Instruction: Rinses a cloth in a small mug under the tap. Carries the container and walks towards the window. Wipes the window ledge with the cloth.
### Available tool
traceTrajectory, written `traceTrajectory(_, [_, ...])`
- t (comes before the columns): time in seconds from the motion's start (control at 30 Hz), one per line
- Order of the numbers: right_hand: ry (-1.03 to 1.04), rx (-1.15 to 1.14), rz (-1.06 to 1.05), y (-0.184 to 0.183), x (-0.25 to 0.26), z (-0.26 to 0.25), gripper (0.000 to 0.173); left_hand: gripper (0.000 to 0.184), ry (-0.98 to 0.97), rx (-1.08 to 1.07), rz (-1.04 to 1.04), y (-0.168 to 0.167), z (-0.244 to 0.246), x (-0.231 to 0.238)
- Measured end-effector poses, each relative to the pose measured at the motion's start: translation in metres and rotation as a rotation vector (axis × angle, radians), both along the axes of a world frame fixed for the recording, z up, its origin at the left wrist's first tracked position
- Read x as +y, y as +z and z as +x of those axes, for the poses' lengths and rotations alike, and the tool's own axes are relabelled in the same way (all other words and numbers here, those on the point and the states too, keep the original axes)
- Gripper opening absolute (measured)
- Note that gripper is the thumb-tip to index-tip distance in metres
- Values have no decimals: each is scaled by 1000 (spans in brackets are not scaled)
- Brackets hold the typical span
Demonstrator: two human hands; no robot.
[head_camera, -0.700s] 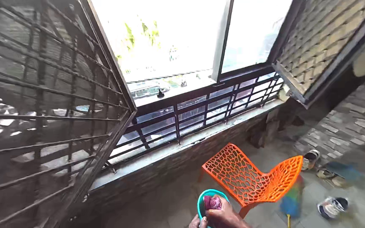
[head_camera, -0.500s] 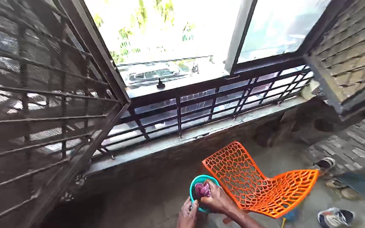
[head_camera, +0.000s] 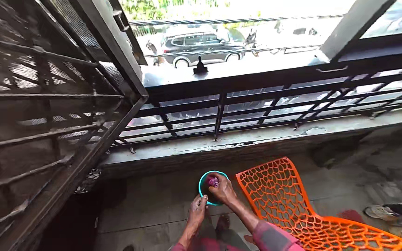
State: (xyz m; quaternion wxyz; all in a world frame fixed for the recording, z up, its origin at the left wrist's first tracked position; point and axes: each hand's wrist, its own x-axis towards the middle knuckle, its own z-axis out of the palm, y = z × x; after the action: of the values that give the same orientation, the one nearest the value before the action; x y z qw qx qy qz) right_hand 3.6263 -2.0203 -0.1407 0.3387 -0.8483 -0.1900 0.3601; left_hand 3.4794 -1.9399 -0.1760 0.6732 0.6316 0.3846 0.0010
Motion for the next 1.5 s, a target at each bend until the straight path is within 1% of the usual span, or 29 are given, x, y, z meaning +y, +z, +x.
traceTrajectory(0.13, [21,-19,48,-32,56,38,50,34,38,10,39,-20,41,53])
traceTrajectory(0.37, [26,-94,196,-81,151,99,50,40,-67,41,135,-68,103,158])
traceTrajectory(0.47, [-27,-120,261,-99,183,117,50,40,-96,63,132,-89,123,195])
traceTrajectory(0.6, [-70,-85,278,-118,212,135,53,39,-89,-9,98,-127,137,228])
traceTrajectory(0.7, [-75,-41,273,-128,222,143,54,39,-106,-18,73,-142,144,241])
traceTrajectory(0.8, [-78,13,260,-135,229,152,53,38,-114,-10,50,-147,150,251])
traceTrajectory(0.9, [-110,83,240,-128,230,156,51,39,-137,1,52,-154,155,263])
traceTrajectory(0.97, [-151,153,209,-121,231,159,51,41,-201,35,100,-151,159,271])
traceTrajectory(1.07, [-210,257,200,-121,234,161,54,41,-275,96,204,-143,158,282])
traceTrajectory(1.2, [-278,354,262,-136,243,164,58,45,-278,184,273,-148,156,287])
traceTrajectory(1.33, [-376,425,282,-137,246,161,62,48,-186,269,296,-137,155,278])
traceTrajectory(1.4, [-435,449,297,-136,246,159,61,46,-56,243,435,-127,152,267])
traceTrajectory(1.47, [-486,475,321,-136,246,158,58,39,132,100,641,-118,150,251])
traceTrajectory(1.5, [-508,489,326,-136,247,158,57,39,191,29,705,-116,150,243])
